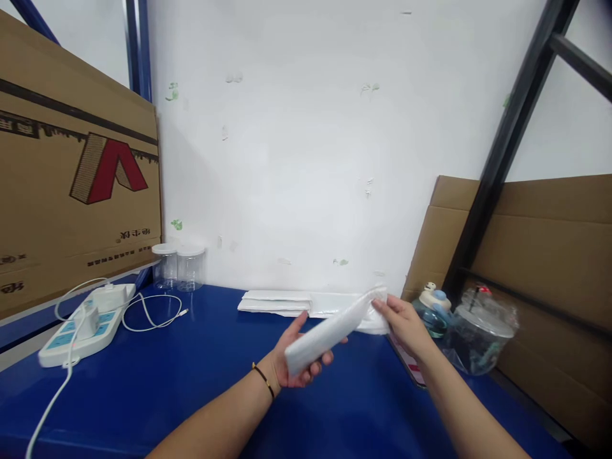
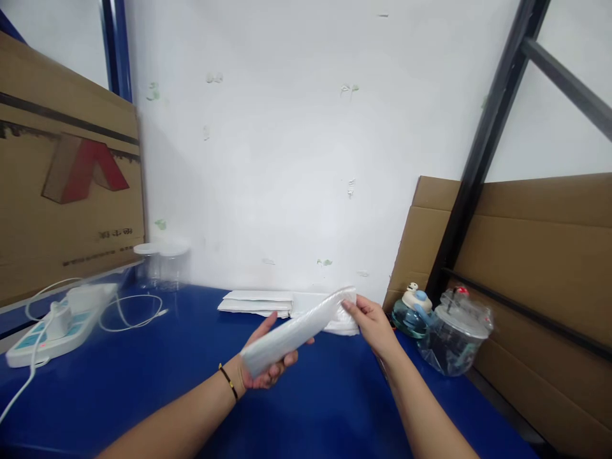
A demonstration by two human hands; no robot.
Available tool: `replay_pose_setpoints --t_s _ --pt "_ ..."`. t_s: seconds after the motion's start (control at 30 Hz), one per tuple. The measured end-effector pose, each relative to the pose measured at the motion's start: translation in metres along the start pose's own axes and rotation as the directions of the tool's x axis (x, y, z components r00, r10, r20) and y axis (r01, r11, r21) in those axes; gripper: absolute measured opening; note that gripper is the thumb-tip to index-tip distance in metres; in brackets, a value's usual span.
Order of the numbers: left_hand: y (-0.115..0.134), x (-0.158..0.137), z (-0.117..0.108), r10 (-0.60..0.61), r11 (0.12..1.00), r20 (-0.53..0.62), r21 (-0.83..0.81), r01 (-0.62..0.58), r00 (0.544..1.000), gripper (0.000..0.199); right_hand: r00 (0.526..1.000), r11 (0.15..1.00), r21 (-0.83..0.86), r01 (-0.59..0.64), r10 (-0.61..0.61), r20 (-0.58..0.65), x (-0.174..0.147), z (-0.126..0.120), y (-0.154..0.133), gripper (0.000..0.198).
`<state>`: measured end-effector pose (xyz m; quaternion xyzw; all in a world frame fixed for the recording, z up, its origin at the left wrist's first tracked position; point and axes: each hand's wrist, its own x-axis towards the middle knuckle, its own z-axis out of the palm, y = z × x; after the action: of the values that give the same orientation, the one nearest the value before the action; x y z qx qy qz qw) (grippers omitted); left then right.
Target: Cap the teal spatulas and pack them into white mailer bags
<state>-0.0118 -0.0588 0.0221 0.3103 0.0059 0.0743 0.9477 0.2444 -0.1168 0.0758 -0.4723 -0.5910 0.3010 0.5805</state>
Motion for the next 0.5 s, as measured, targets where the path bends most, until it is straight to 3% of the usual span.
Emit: replay_pose_setpoints --t_s 0.07,0.17,0.27,0.33,0.4,0.43,0.5 --pt "0.012 -0.008 -0.004 0.122 0.991 -0.037 -0.041 -0.124 0.992 0.08 0.99 0.996 0.072 -0.044 0.053 -0.127 0.026 -0.01 0.012 0.033" --pt "0.024 -0.016 -0.013 0.289 0.954 -0.092 -0.058 -0.295 0.953 0.074 0.96 0.983 -0.046 -0.178 0.163 -0.227 0.066 -0.025 0.035 0.032" --pt "0.029 -0.014 -0.028 0.372 0.912 -0.305 -0.056 -0.407 0.877 0.057 0.944 0.947 -0.173 -0.271 0.227 -0.238 0.092 -0.032 0.065 0.021" --pt "0.031 -0.009 -0.04 0.364 0.895 -0.545 -0.021 -0.446 0.755 0.044 0.93 0.896 -0.289 -0.338 0.272 -0.247 0.101 -0.032 0.084 0.017" --pt "0.033 -0.005 -0.051 0.333 0.885 -0.73 0.022 -0.465 0.598 0.033 0.916 0.818 -0.422 -0.391 0.302 -0.263 0.107 -0.032 0.098 0.019" --pt "0.034 -0.004 -0.056 0.326 0.878 -0.781 0.041 -0.477 0.533 0.03 0.913 0.773 -0.489 -0.404 0.304 -0.273 0.11 -0.032 0.102 0.019" --pt "0.037 -0.003 -0.063 0.338 0.853 -0.821 0.061 -0.518 0.461 0.026 0.916 0.681 -0.614 -0.399 0.272 -0.294 0.115 -0.032 0.105 0.015"
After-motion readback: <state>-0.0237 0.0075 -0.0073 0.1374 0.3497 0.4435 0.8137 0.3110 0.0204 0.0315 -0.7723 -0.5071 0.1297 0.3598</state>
